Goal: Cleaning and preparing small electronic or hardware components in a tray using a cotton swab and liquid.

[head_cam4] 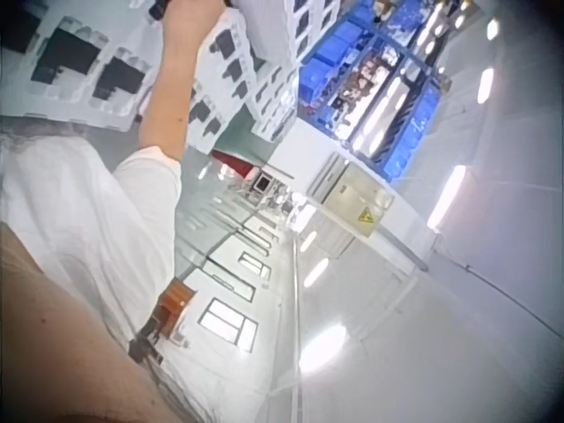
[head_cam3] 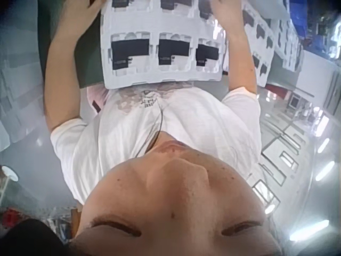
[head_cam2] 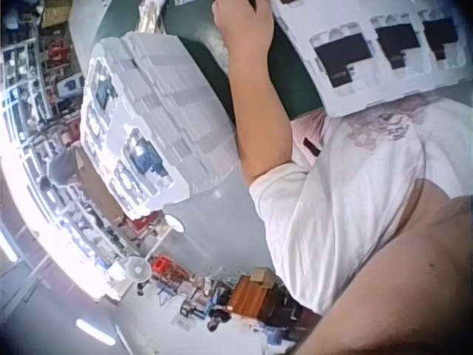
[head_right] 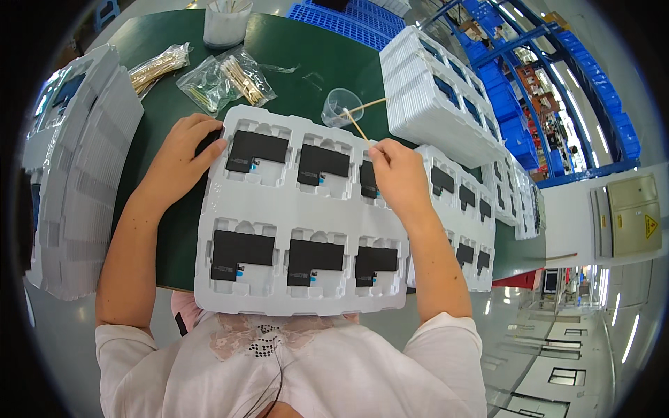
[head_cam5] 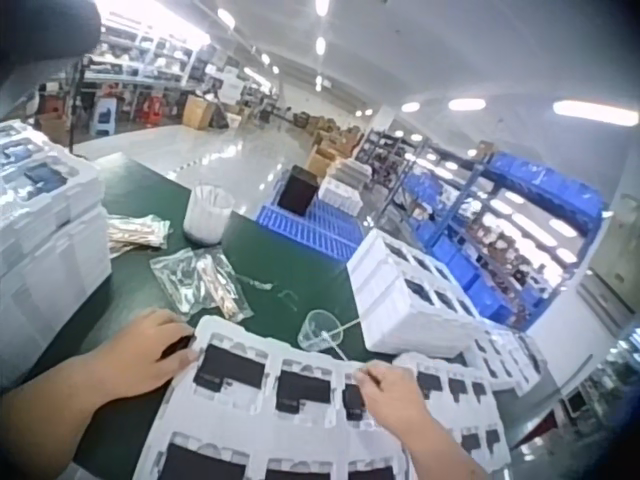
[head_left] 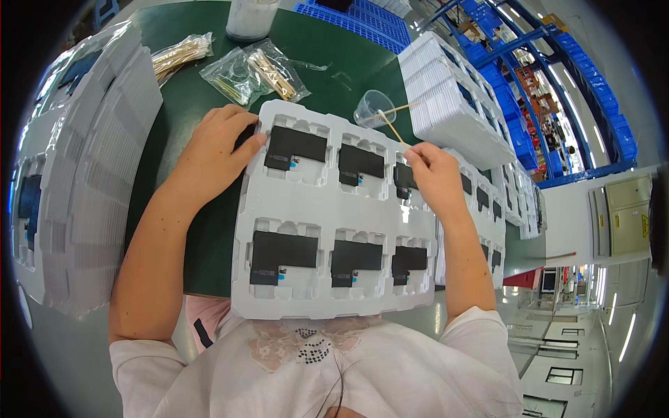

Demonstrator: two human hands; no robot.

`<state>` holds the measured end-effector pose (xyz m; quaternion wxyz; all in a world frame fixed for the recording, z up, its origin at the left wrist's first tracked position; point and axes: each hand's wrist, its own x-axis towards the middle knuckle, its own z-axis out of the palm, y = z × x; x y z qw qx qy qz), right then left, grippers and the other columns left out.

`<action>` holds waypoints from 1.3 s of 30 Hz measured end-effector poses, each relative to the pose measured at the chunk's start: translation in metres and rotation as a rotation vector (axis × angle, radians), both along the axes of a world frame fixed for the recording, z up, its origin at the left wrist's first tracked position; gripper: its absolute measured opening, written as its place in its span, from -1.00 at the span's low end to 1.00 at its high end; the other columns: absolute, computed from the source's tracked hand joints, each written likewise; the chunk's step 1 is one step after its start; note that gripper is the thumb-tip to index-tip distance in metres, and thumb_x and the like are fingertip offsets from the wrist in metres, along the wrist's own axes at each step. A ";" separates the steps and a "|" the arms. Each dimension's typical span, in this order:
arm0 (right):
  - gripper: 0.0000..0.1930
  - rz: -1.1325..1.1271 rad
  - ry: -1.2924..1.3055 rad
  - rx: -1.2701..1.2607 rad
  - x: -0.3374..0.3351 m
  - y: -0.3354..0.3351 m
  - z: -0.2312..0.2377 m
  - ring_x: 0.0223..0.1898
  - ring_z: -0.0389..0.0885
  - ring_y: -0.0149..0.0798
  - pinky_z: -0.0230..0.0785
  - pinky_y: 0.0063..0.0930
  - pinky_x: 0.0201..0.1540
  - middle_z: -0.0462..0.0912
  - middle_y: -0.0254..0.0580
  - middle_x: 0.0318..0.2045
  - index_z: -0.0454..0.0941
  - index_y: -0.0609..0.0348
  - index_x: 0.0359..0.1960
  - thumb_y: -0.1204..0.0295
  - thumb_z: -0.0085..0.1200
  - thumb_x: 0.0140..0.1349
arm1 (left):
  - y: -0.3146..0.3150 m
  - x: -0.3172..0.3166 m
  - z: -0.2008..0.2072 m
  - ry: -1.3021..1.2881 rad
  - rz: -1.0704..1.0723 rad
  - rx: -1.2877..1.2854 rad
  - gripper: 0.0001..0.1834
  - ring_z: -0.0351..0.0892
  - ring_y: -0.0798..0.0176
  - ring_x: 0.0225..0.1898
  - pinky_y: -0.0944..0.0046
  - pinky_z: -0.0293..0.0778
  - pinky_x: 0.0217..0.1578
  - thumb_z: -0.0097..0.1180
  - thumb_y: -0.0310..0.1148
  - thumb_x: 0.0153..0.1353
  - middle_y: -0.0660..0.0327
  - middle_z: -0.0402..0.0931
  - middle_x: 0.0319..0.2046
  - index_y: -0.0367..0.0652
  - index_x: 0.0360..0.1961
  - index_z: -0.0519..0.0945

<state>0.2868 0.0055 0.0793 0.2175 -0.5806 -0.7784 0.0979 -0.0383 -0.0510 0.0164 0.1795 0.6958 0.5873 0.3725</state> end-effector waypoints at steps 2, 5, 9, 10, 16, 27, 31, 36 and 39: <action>-0.81 -0.044 0.140 0.203 -0.005 -0.008 0.003 -0.57 0.47 -0.31 0.34 -0.44 -0.41 0.57 -0.13 -0.59 0.58 0.28 -0.33 0.38 0.06 0.29 | -0.001 0.002 0.001 0.036 -0.012 0.017 -0.67 0.40 0.02 0.04 0.17 0.30 0.09 0.06 -0.32 0.27 0.04 0.47 -0.08 -0.37 -0.06 0.52; -0.83 -0.045 0.340 0.010 -0.030 -0.024 0.027 -0.57 0.41 -0.47 0.29 -0.55 -0.44 0.53 -0.24 -0.60 0.59 0.28 -0.29 0.41 0.05 0.30 | 0.002 0.000 -0.002 0.040 -0.024 0.052 -0.70 0.40 0.02 0.04 0.17 0.30 0.09 0.02 -0.36 0.29 0.05 0.47 -0.08 -0.37 -0.06 0.52; -0.88 0.222 0.357 -0.084 -0.051 -0.028 0.010 -0.48 0.42 -0.49 0.24 -0.60 -0.44 0.51 -0.30 -0.50 0.60 0.26 -0.25 0.48 0.06 0.29 | 0.003 -0.002 -0.007 0.049 -0.007 0.049 -0.73 0.39 0.03 0.05 0.18 0.31 0.08 -0.03 -0.42 0.30 0.07 0.47 -0.08 -0.34 -0.05 0.52; -0.89 0.336 0.250 -0.054 -0.053 -0.028 0.006 -0.45 0.43 -0.47 0.25 -0.59 -0.43 0.50 -0.30 -0.46 0.60 0.26 -0.25 0.48 0.08 0.28 | 0.003 -0.001 -0.006 0.055 0.001 0.036 -0.73 0.39 0.03 0.05 0.18 0.31 0.08 -0.03 -0.42 0.30 0.07 0.47 -0.08 -0.34 -0.05 0.52; -0.89 0.381 0.161 -0.097 -0.072 -0.021 -0.007 -0.42 0.42 -0.35 0.26 -0.51 -0.38 0.42 -0.28 -0.44 0.64 0.25 -0.25 0.55 0.12 0.21 | -0.001 0.000 -0.003 0.085 0.005 0.022 -0.73 0.37 0.06 0.07 0.19 0.32 0.08 -0.01 -0.42 0.28 0.09 0.45 -0.05 -0.31 -0.04 0.51; -0.78 0.473 0.061 0.041 -0.075 -0.009 -0.021 -0.47 0.40 -0.39 0.24 -0.57 -0.40 0.44 -0.29 -0.47 0.67 0.20 -0.16 0.64 0.13 0.16 | -0.001 0.002 0.000 0.097 -0.001 0.009 -0.72 0.38 0.04 0.06 0.18 0.32 0.08 0.01 -0.40 0.28 0.07 0.45 -0.05 -0.31 -0.03 0.51; -0.76 0.479 0.032 -0.001 -0.073 -0.014 -0.020 -0.35 0.43 -0.23 0.31 -0.39 -0.30 0.41 -0.24 -0.47 0.70 0.15 -0.21 0.63 0.16 0.06 | 0.000 0.001 -0.001 0.101 0.001 0.011 -0.71 0.39 0.04 0.06 0.18 0.32 0.09 0.02 -0.40 0.28 0.07 0.45 -0.05 -0.30 -0.03 0.51; -0.75 0.476 0.005 0.007 -0.072 -0.014 -0.019 -0.34 0.44 -0.23 0.32 -0.38 -0.30 0.41 -0.24 -0.47 0.70 0.12 -0.22 0.63 0.15 0.05 | 0.000 0.001 -0.001 0.114 -0.001 0.021 -0.71 0.39 0.04 0.06 0.18 0.33 0.08 0.02 -0.40 0.28 0.08 0.46 -0.05 -0.31 -0.03 0.51; -0.76 0.448 0.014 0.045 -0.075 -0.009 -0.022 -0.35 0.44 -0.23 0.31 -0.38 -0.30 0.42 -0.24 -0.47 0.70 0.13 -0.22 0.62 0.14 0.06 | 0.000 0.001 -0.002 0.111 -0.004 0.033 -0.72 0.39 0.04 0.06 0.18 0.33 0.08 0.02 -0.40 0.28 0.08 0.46 -0.06 -0.31 -0.03 0.51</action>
